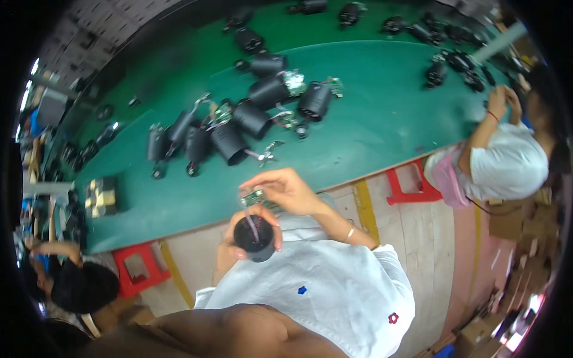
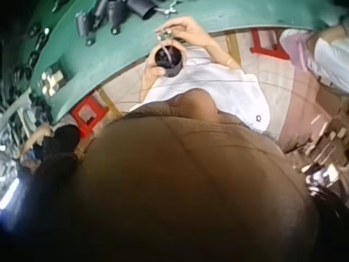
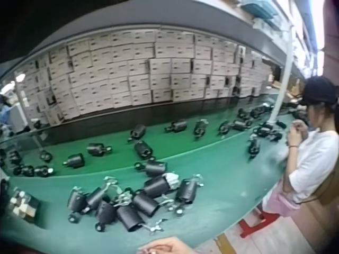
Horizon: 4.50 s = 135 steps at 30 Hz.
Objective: Assembling electronic components by inserting circuit boards into black plastic housings.
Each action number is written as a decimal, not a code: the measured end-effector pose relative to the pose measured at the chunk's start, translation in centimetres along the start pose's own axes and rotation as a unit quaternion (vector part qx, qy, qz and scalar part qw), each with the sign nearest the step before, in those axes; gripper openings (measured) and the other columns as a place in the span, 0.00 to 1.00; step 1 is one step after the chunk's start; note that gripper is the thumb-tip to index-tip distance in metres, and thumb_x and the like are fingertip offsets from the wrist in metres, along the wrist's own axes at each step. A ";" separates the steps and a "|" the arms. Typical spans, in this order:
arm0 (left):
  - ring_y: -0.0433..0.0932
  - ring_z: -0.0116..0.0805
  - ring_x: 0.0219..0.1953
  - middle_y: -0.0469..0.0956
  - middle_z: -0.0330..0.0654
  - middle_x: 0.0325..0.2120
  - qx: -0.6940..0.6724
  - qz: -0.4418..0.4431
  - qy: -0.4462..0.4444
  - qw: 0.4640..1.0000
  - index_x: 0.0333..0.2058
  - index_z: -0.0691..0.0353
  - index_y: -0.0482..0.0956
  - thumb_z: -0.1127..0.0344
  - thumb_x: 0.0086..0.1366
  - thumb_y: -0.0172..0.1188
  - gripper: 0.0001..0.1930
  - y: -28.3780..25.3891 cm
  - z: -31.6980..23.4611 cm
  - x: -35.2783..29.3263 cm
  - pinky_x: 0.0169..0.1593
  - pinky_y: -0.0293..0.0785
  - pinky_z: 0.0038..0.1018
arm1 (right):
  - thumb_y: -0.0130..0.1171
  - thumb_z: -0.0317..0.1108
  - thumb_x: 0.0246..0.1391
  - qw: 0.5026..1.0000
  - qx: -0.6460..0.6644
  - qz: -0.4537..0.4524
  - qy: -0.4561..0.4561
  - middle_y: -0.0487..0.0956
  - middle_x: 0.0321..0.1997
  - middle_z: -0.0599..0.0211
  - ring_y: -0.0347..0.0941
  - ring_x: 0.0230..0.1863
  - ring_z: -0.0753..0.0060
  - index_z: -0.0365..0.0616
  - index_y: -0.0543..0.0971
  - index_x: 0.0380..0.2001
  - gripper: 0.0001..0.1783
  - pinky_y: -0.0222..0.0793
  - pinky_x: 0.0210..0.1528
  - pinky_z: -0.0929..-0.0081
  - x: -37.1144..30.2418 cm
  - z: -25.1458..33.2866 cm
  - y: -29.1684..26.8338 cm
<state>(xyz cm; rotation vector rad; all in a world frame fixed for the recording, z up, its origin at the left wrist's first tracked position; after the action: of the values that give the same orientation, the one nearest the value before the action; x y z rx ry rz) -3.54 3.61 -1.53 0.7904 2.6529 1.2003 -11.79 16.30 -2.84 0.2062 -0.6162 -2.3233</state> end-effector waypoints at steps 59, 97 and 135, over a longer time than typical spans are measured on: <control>0.77 0.37 0.37 0.71 0.46 0.51 0.711 -0.011 -0.182 0.679 0.49 0.62 0.75 0.60 0.46 0.71 0.30 1.5 -3.0 -1.3 0.41 0.72 0.27 | 0.54 0.31 0.56 0.837 -0.509 0.198 0.008 0.74 0.23 0.64 0.65 0.21 0.60 0.31 0.76 0.19 0.16 0.65 0.28 0.66 1.6 5.8 -0.7; 0.78 0.41 0.41 0.79 0.51 0.42 0.414 -0.220 0.191 0.862 0.48 0.68 0.75 0.66 0.38 0.73 0.34 0.4 -2.6 -1.3 0.50 0.72 0.31 | 0.61 0.37 0.59 0.975 -0.148 -0.105 0.127 0.73 0.15 0.74 0.66 0.15 0.86 0.43 0.77 0.21 0.15 0.60 0.17 0.89 -0.8 2.4 -1.2; 0.79 0.45 0.34 0.72 0.54 0.50 -0.066 -0.041 0.056 0.995 0.58 0.69 0.62 0.52 0.47 0.62 0.41 -0.5 -1.1 -1.5 0.39 0.74 0.34 | 0.69 0.17 0.34 0.970 0.006 0.022 -0.242 0.78 0.32 0.65 0.68 0.33 0.73 0.42 0.84 0.21 0.09 0.67 0.37 0.77 1.5 3.5 -0.5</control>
<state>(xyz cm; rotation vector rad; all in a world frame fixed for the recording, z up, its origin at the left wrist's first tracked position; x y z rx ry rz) -2.85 1.82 -1.29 0.6047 2.6297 1.4205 -14.29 16.86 0.03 -0.3789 -0.8590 -2.3348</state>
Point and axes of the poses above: each hand's wrist, its own x-axis towards the middle knuckle, its own y-axis out of the palm, z = x × y, the point moved 2 cm from there along x, towards the middle knuckle
